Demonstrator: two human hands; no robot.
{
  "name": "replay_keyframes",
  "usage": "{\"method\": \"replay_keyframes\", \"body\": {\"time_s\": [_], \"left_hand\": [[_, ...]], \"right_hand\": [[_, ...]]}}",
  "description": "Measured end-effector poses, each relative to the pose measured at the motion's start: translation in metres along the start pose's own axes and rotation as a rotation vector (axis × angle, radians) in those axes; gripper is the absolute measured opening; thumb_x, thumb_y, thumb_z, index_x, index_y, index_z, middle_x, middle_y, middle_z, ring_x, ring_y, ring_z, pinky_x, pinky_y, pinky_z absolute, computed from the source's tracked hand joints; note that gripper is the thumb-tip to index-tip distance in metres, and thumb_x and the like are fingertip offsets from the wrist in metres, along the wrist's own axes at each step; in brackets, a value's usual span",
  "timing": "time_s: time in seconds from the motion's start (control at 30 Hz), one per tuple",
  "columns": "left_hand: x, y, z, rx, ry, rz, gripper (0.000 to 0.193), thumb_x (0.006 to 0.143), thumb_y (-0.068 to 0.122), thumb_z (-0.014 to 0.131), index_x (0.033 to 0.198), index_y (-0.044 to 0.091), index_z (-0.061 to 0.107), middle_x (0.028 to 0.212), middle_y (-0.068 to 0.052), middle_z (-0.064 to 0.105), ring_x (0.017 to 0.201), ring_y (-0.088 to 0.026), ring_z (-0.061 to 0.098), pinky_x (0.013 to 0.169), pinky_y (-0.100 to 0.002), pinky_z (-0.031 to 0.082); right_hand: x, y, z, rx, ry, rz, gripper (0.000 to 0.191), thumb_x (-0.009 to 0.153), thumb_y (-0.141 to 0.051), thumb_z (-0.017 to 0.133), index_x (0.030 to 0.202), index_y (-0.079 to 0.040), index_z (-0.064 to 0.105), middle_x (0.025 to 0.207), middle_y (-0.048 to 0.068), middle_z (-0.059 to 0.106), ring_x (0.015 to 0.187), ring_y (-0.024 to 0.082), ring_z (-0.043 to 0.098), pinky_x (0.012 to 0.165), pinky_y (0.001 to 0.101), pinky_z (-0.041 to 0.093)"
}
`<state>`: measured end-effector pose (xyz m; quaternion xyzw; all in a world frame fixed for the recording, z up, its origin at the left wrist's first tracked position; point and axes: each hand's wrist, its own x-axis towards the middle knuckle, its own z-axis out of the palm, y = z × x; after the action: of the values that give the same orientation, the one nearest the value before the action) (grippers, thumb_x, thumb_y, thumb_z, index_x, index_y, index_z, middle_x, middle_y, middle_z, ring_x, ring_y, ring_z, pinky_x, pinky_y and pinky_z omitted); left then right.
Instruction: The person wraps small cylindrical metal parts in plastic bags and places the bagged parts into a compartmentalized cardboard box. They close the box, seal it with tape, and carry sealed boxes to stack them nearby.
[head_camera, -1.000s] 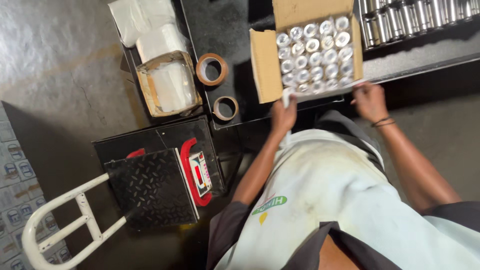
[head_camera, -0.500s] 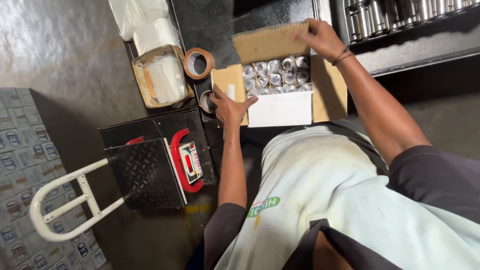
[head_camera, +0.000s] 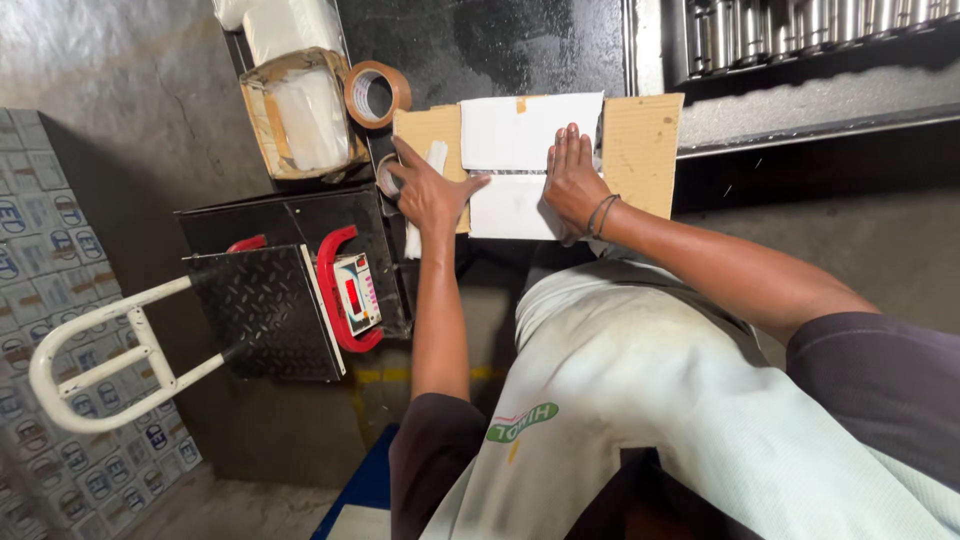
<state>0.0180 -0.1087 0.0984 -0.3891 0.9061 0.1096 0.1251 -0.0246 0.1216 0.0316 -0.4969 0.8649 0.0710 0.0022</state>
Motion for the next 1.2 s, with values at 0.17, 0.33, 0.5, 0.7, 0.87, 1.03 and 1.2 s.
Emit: {"method": "replay_keyframes", "body": {"time_s": [0.17, 0.33, 0.5, 0.7, 0.87, 1.03, 1.2], "left_hand": [[0.018, -0.028, -0.003, -0.191, 0.187, 0.495, 0.021, 0.103, 0.028, 0.083, 0.117, 0.013, 0.076, 0.103, -0.013, 0.079, 0.093, -0.029, 0.077, 0.080, -0.040, 0.060], [-0.001, 0.012, 0.072, -0.556, 0.065, 0.725, 0.041, 0.081, 0.005, 0.073, 0.121, 0.010, 0.075, 0.106, -0.012, 0.076, 0.094, -0.028, 0.075, 0.082, -0.037, 0.059], [-0.031, 0.043, 0.129, -0.183, 0.364, 0.675, 0.070, 0.067, 0.006, 0.079, 0.135, 0.014, 0.065, 0.090, -0.004, 0.061, 0.075, -0.025, 0.063, 0.066, -0.040, 0.048], [-0.020, 0.047, 0.120, -0.148, 0.384, 0.576, 0.070, 0.076, 0.007, 0.074, 0.143, 0.019, 0.059, 0.097, -0.002, 0.059, 0.077, -0.023, 0.063, 0.068, -0.038, 0.049], [-0.021, 0.057, 0.127, -0.088, 0.252, 0.571, 0.070, 0.076, 0.005, 0.071, 0.145, 0.013, 0.057, 0.101, -0.006, 0.058, 0.076, -0.025, 0.063, 0.065, -0.040, 0.050], [-0.019, 0.043, 0.125, -0.555, 0.324, 0.564, 0.067, 0.073, -0.002, 0.058, 0.137, 0.019, 0.061, 0.112, -0.003, 0.062, 0.104, -0.026, 0.067, 0.089, -0.040, 0.057], [-0.034, 0.041, 0.128, -0.765, 0.294, 0.527, 0.060, 0.080, -0.002, 0.055, 0.139, 0.015, 0.056, 0.129, -0.010, 0.062, 0.119, -0.033, 0.065, 0.099, -0.043, 0.057]], "right_hand": [[0.003, 0.005, 0.015, 0.080, 0.003, -0.042, 0.097, 0.065, -0.040, 0.082, 0.129, 0.026, 0.051, 0.131, 0.055, 0.045, 0.129, 0.069, 0.044, 0.102, 0.0728, 0.040], [0.011, 0.020, 0.013, 0.312, -0.159, -0.066, 0.112, 0.059, -0.051, 0.087, 0.129, 0.028, 0.050, 0.134, 0.055, 0.043, 0.131, 0.065, 0.044, 0.107, 0.0642, 0.040], [-0.016, 0.024, 0.019, 0.591, -0.003, 0.024, 0.119, 0.054, -0.058, 0.089, 0.135, 0.020, 0.048, 0.145, 0.044, 0.042, 0.141, 0.056, 0.041, 0.116, 0.0555, 0.038], [-0.087, 0.036, 0.038, 1.065, 0.412, 0.799, 0.105, 0.076, -0.035, 0.088, 0.147, 0.016, 0.031, 0.146, 0.036, 0.042, 0.133, 0.046, 0.047, 0.109, 0.0517, 0.041], [-0.093, 0.086, -0.001, 1.861, 0.109, 0.849, 0.094, 0.078, -0.029, 0.086, 0.155, 0.007, 0.045, 0.143, 0.032, 0.056, 0.121, 0.038, 0.059, 0.105, 0.0527, 0.050], [-0.010, 0.017, -0.027, 0.570, -0.066, 0.217, 0.145, 0.035, -0.065, 0.092, 0.149, 0.008, 0.039, 0.158, 0.035, 0.032, 0.146, 0.053, 0.031, 0.110, 0.0709, 0.017], [0.003, 0.009, 0.015, 0.272, -0.240, 0.110, 0.104, 0.072, -0.052, 0.081, 0.148, 0.008, 0.043, 0.157, 0.033, 0.038, 0.145, 0.051, 0.039, 0.116, 0.0567, 0.034]]}}
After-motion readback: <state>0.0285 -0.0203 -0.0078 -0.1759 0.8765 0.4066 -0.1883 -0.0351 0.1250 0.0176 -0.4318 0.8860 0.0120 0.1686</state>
